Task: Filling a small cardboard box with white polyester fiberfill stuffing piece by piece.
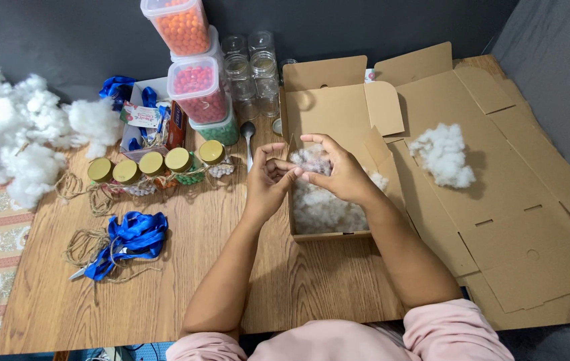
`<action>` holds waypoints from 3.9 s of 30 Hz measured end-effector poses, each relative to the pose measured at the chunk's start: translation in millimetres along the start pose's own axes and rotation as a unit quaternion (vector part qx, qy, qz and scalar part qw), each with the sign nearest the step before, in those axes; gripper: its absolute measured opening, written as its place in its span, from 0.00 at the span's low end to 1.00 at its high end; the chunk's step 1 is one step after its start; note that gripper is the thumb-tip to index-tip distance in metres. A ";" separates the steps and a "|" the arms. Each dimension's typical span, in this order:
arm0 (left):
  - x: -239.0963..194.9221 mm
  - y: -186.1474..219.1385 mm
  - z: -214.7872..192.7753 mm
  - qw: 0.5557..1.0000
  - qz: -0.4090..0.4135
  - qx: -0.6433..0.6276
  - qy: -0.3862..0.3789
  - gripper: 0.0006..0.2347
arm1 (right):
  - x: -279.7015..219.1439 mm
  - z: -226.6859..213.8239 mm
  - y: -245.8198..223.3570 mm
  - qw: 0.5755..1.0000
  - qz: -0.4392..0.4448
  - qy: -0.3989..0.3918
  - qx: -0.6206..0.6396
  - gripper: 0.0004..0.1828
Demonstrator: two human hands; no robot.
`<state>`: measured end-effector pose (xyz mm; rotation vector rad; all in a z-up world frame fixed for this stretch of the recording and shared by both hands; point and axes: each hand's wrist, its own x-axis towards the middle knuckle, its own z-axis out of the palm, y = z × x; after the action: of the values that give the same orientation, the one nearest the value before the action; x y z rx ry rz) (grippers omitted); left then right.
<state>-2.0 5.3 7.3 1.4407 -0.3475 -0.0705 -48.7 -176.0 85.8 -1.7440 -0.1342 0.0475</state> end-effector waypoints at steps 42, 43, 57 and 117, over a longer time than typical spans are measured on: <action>-31.4 -0.6 16.4 0.669 0.055 0.594 -0.443 0.11 | -6.6 -65.3 5.9 0.848 0.131 -0.223 -0.463 0.16; -30.6 -3.1 17.2 0.669 0.055 0.594 -0.444 0.11 | -2.8 -63.9 16.1 0.848 0.131 -0.222 -0.463 0.16; -31.1 4.8 19.1 0.678 0.055 0.589 -0.437 0.11 | 22.0 -58.0 76.1 0.812 -0.019 -0.128 -0.570 0.30; -9.6 -93.8 -91.4 0.777 0.017 0.626 -0.057 0.19 | -40.7 -79.9 -12.8 0.904 -0.133 0.009 -0.405 0.22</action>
<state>29.1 82.4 -94.3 2.7732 -0.5638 0.1422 -81.3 -256.8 110.8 -2.5399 -0.4251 -0.2614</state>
